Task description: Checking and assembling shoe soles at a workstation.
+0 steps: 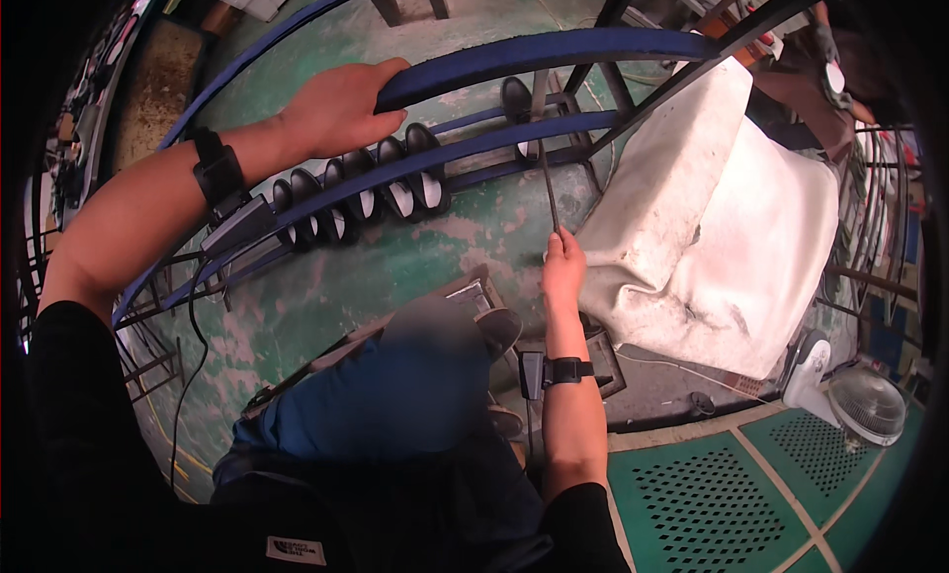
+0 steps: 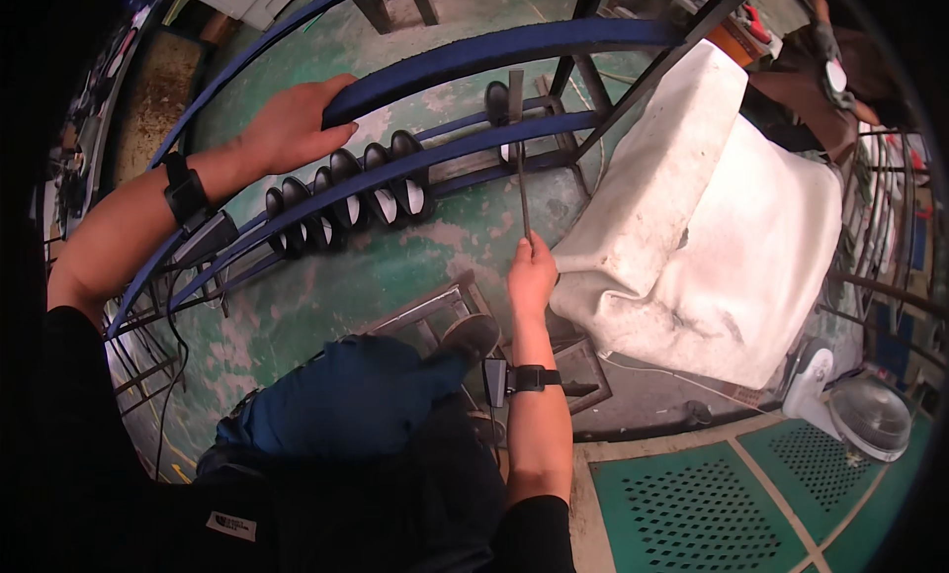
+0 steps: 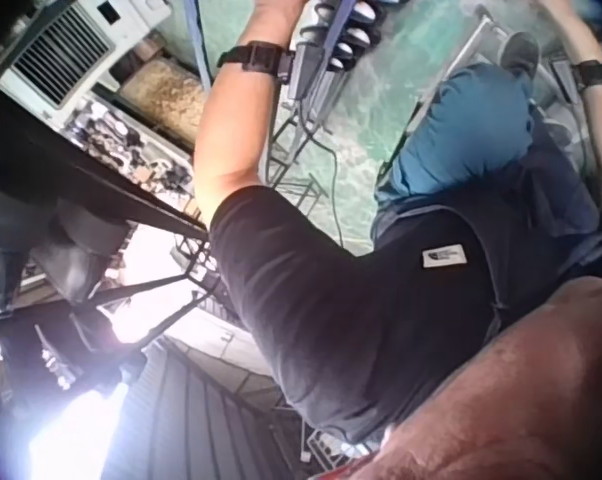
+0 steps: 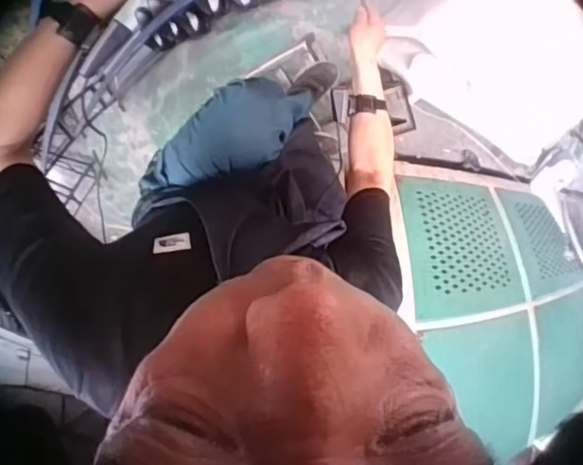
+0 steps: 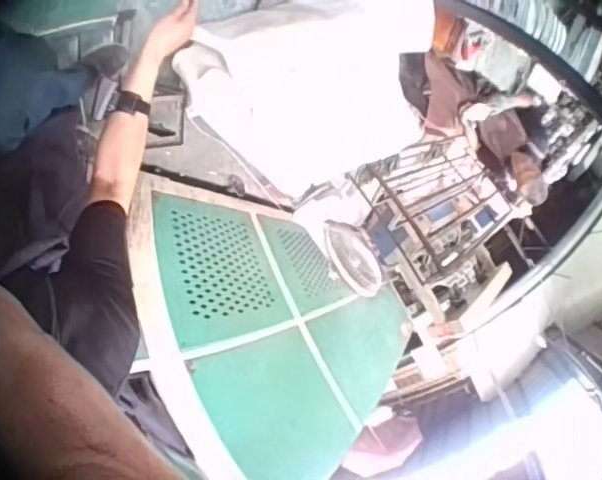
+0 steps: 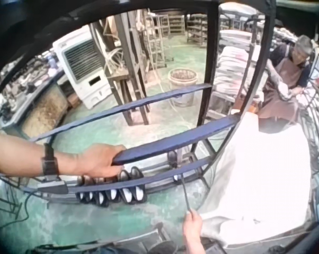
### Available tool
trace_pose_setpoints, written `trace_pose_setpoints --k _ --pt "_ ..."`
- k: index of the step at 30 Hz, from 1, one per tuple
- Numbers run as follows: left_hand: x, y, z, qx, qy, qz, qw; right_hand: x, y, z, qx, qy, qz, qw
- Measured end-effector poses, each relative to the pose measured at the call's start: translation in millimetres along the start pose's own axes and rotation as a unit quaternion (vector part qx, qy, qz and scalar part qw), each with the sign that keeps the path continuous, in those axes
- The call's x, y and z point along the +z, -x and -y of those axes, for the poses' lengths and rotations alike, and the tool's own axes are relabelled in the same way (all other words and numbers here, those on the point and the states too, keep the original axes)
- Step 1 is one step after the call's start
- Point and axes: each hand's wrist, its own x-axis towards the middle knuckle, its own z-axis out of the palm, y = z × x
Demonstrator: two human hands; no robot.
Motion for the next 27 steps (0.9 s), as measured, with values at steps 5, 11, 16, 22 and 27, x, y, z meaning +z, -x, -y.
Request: trace_pose_setpoints --k 5,11,16,22,27 --pt "3.2 -1.6 -0.9 0.021 -0.006 -0.021 1.0 -11.5 8.3 -27.8 -0.043 -0.008 -0.018 0.999" --pt "4.2 -2.2 -1.3 0.018 -0.007 -0.022 1.0 -22.9 14.5 5.7 0.181 -0.339 0.03 0.923" --pt "2.7 1.2 -0.6 0.006 0.005 -0.015 1.0 -22.0 56.0 25.0 0.247 -0.497 0.051 0.83" --pt "5.9 1.3 1.4 0.038 -0.01 -0.041 0.998 -38.9 96.9 39.1 0.273 -0.46 0.076 0.841" --pt "8.4 -2.2 4.3 0.044 -0.034 -0.049 0.997 -63.4 159.0 66.2 0.229 -0.232 0.049 0.944"
